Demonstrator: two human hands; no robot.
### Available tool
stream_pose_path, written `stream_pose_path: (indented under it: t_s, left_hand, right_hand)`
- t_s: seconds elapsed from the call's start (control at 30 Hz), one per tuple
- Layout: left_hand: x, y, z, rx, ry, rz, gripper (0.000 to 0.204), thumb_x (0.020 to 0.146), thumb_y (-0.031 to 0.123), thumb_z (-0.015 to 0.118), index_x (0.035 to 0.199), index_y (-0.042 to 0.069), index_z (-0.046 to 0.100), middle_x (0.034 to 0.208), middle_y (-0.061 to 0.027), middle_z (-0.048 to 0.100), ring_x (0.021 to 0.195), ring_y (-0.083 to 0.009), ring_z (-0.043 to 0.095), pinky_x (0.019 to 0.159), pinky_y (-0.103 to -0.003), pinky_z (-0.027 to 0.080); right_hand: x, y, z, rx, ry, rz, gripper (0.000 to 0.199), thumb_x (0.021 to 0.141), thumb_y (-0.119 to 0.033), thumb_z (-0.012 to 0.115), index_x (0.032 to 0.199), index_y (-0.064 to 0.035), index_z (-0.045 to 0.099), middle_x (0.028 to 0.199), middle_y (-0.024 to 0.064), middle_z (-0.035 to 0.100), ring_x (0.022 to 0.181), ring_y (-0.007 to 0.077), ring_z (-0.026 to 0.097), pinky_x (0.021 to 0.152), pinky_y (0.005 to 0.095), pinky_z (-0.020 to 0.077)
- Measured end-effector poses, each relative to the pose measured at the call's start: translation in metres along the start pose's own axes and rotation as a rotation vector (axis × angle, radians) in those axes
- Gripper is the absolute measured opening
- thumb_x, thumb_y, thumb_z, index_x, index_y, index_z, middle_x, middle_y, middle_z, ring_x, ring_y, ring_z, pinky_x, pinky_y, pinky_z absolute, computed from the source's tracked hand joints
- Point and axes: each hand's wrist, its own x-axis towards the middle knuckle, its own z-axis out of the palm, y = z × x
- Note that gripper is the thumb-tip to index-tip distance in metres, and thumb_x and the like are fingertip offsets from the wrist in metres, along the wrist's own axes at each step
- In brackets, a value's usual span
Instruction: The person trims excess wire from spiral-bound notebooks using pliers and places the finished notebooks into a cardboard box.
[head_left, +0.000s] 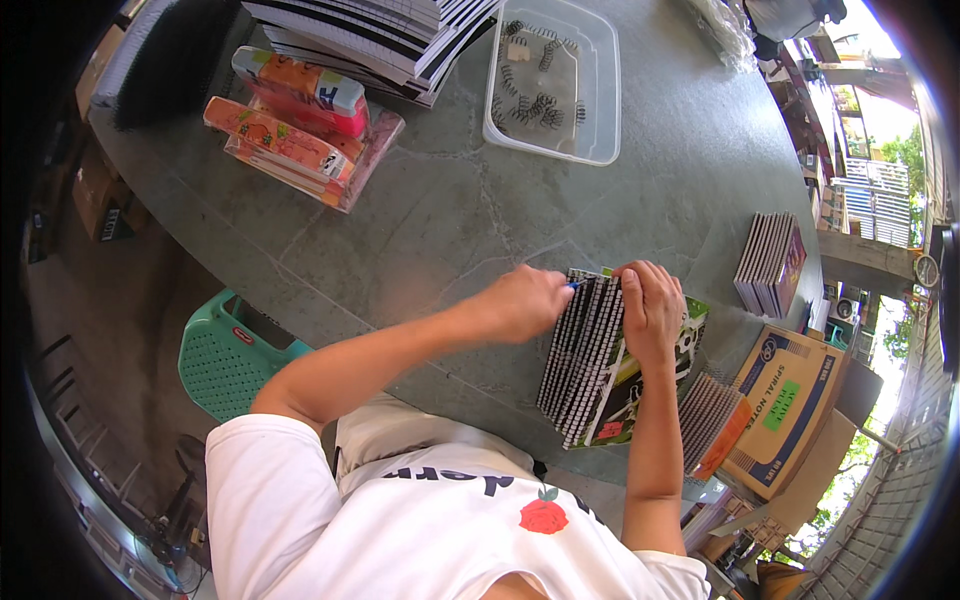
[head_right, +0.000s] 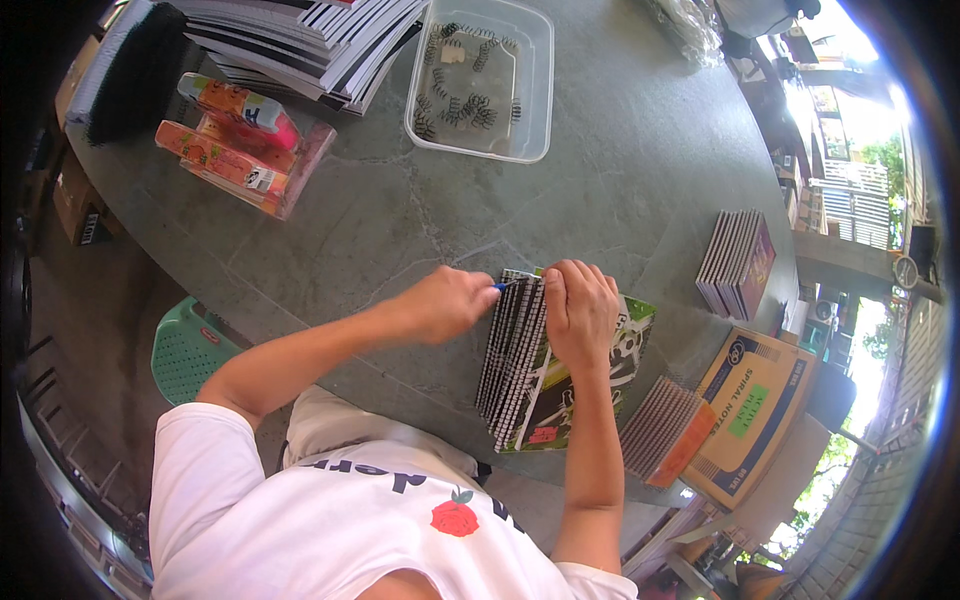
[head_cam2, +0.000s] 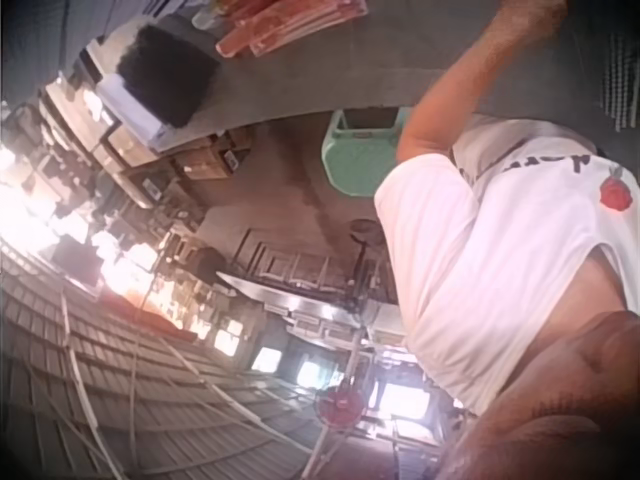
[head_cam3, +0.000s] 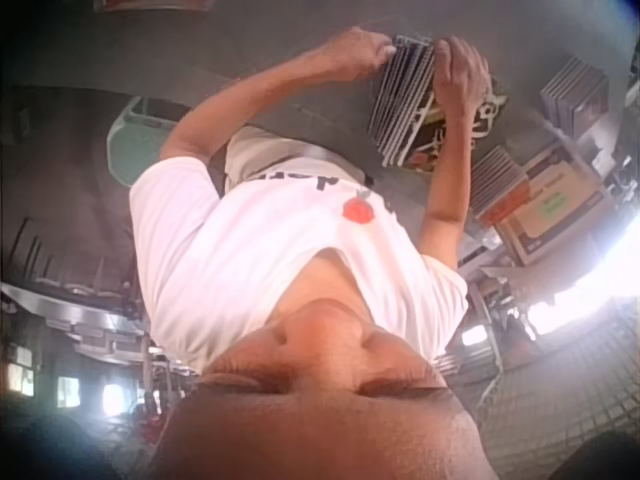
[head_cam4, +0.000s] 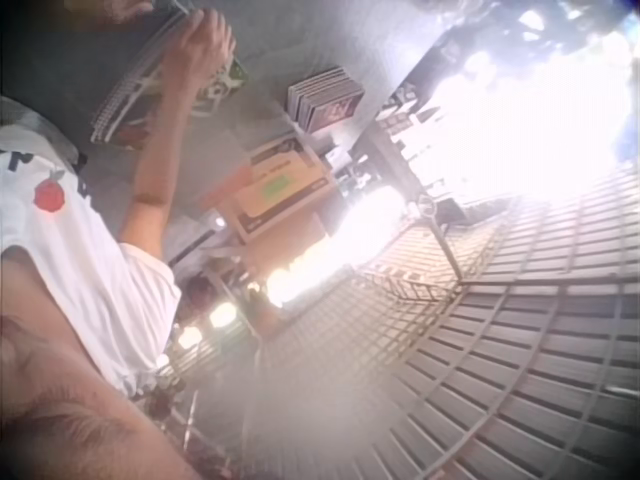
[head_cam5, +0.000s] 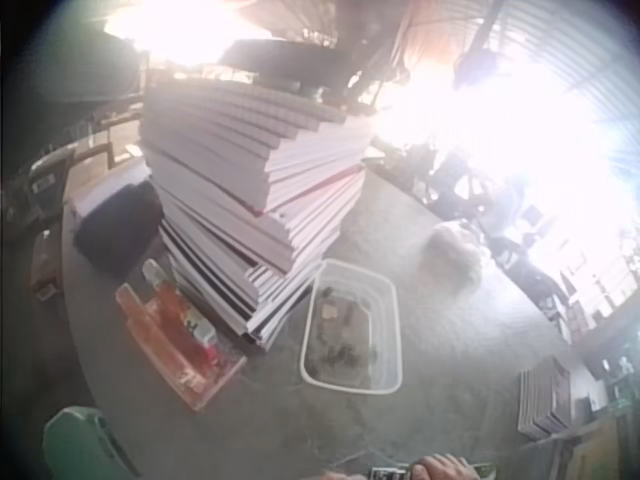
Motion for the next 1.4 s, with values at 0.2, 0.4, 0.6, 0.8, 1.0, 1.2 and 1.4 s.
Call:
stream_pose_path:
  t_s: [0.2,0.4,0.6,0.8,1.0,1.2,1.4]
  left_hand:
    - [-0.004,-0.015,0.008,0.828,0.45,0.39,0.032,0.094,0.028,0.039,0.095,0.0,0.055,0.082,-0.0103,0.059,0.067,-0.0194,0.061,0.056,-0.034,0.05]
    - [-0.009,0.004,-0.008,-0.355,-0.116,-0.09,0.032,0.093,0.028,0.038,0.093,0.002,0.056,0.085,-0.0118,0.059,0.07,-0.0209,0.061,0.057,-0.035,0.05]
    - [-0.006,-0.019,0.02,0.877,0.562,0.431,0.033,0.094,0.03,0.038,0.092,0.002,0.055,0.083,-0.0135,0.058,0.067,-0.0232,0.06,0.061,-0.036,0.049]
    - [-0.012,0.006,-0.009,-0.261,-0.129,-0.03,0.034,0.094,0.031,0.037,0.095,0.002,0.054,0.081,-0.0116,0.057,0.069,-0.0222,0.061,0.062,-0.033,0.051]
    - [-0.002,0.009,-0.004,-0.519,-0.173,-0.132,0.035,0.094,0.032,0.039,0.095,0.001,0.055,0.082,-0.014,0.058,0.073,-0.0253,0.062,0.064,-0.037,0.051]
    - [-0.009,-0.001,0.027,0.979,0.594,0.461,0.033,0.092,0.031,0.041,0.099,0.003,0.055,0.085,-0.022,0.058,0.078,-0.0365,0.06,0.071,-0.044,0.046]
    - [-0.011,0.01,-0.009,-0.02,-0.037,0.113,0.036,0.094,0.033,0.038,0.098,0.002,0.055,0.084,-0.015,0.058,0.075,-0.0265,0.061,0.062,-0.038,0.048]
  right_hand:
    - [-0.002,0.002,-0.001,0.041,0.007,0.029,0.032,0.089,-0.026,0.037,0.083,-0.0044,0.06,0.075,0.0091,0.06,0.076,0.0267,0.055,0.073,0.0356,0.0379]
    - [-0.003,0.003,-0.002,0.154,0.008,0.077,0.04,0.09,-0.032,0.032,0.091,-0.0046,0.06,0.077,0.0086,0.062,0.079,0.0249,0.056,0.078,0.0339,0.0371]
    - [-0.005,0.005,0.0,0.161,0.019,0.076,0.032,0.085,-0.029,0.041,0.089,-0.0038,0.06,0.081,0.0101,0.061,0.08,0.0256,0.055,0.079,0.0342,0.0369]
    - [-0.003,0.003,-0.006,-0.03,-0.042,-0.033,0.025,0.067,-0.025,0.058,0.083,-0.0051,0.059,0.079,0.01,0.058,0.081,0.0269,0.053,0.078,0.0363,0.0368]
    - [-0.001,0.002,-0.004,-0.055,-0.07,-0.058,0.024,0.06,-0.021,0.06,0.079,-0.006,0.058,0.077,0.0083,0.057,0.079,0.0272,0.053,0.075,0.0366,0.0369]
    - [-0.002,0.006,-0.002,-0.037,-0.053,-0.045,0.025,0.061,-0.022,0.059,0.08,-0.0052,0.058,0.079,0.009,0.058,0.079,0.0277,0.053,0.074,0.0366,0.0375]
    - [-0.009,0.014,0.002,0.346,0.171,0.135,0.038,0.084,-0.031,0.041,0.078,0.002,0.059,0.069,0.0101,0.056,0.066,0.0197,0.052,0.063,0.0297,0.038]
